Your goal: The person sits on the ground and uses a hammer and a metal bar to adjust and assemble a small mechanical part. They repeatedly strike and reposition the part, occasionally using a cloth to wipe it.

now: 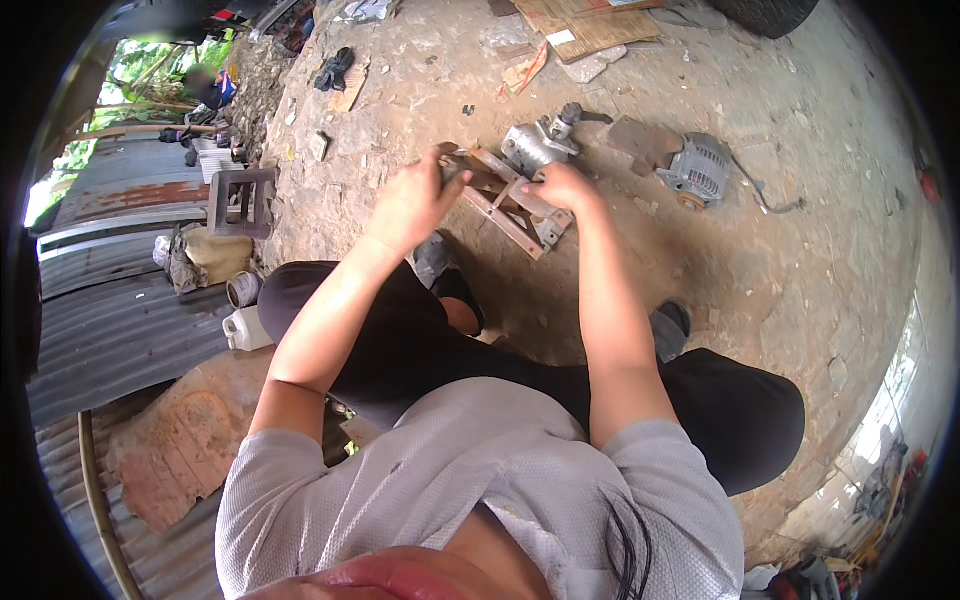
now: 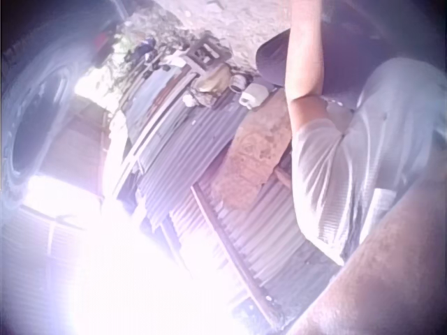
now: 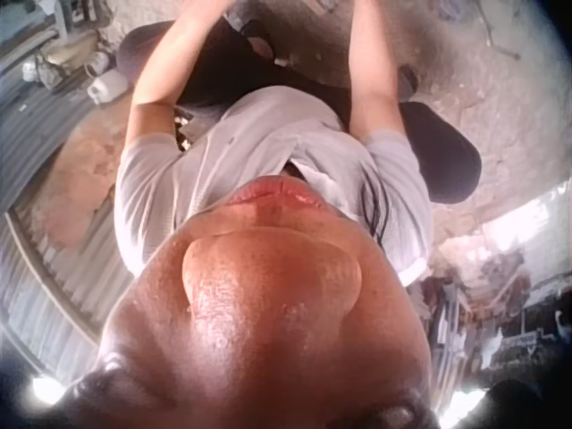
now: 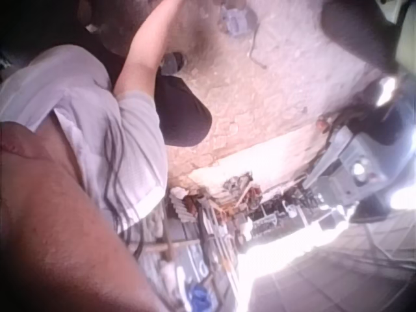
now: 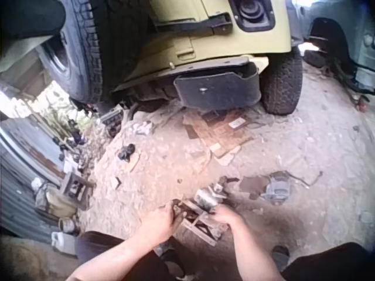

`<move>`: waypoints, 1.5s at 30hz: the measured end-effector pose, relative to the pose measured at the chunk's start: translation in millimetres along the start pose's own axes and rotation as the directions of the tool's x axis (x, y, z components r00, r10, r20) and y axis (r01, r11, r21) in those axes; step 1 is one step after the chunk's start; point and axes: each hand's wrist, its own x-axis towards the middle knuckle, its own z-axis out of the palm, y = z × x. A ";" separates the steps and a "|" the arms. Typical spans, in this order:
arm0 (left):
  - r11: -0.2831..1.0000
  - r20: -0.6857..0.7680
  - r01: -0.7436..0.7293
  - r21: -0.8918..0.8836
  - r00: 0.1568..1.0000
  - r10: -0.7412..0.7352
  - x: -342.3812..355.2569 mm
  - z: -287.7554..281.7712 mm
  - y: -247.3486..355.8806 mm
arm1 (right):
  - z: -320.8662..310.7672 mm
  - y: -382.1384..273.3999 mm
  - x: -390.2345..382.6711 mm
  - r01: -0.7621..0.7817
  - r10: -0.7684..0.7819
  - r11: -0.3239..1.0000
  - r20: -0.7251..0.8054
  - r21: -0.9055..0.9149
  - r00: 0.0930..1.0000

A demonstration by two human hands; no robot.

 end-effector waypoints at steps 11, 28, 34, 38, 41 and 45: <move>0.997 0.016 -0.045 0.068 0.999 0.044 6.8 -3.3 -1.9 | -14.6 11.7 -4.9 0.077 -0.069 0.993 0.086 -0.094 0.994; 0.994 0.036 -0.002 0.109 0.999 -0.002 7.8 3.2 3.1 | 26.1 -3.3 1.5 0.027 -0.065 0.987 -0.247 -0.156 0.967; 0.985 0.094 0.004 0.175 0.995 -0.021 8.3 -7.6 3.0 | 24.0 -0.3 3.1 0.021 -0.035 0.996 -0.178 -0.081 0.983; 0.996 -0.024 0.015 0.093 1.000 -0.013 17.2 -1.9 -51.7 | 6.3 -15.8 -5.2 -0.006 0.006 0.992 -0.001 -0.125 1.000; 0.991 0.029 0.004 0.131 1.000 -0.008 9.7 3.3 -14.4 | 32.4 -24.2 1.0 -0.032 -0.017 0.985 -0.282 -0.170 0.959; 0.979 0.014 -0.137 0.153 0.991 0.136 -11.5 10.1 21.0 | 35.6 -20.2 6.1 0.002 -0.033 0.993 -0.269 -0.117 0.963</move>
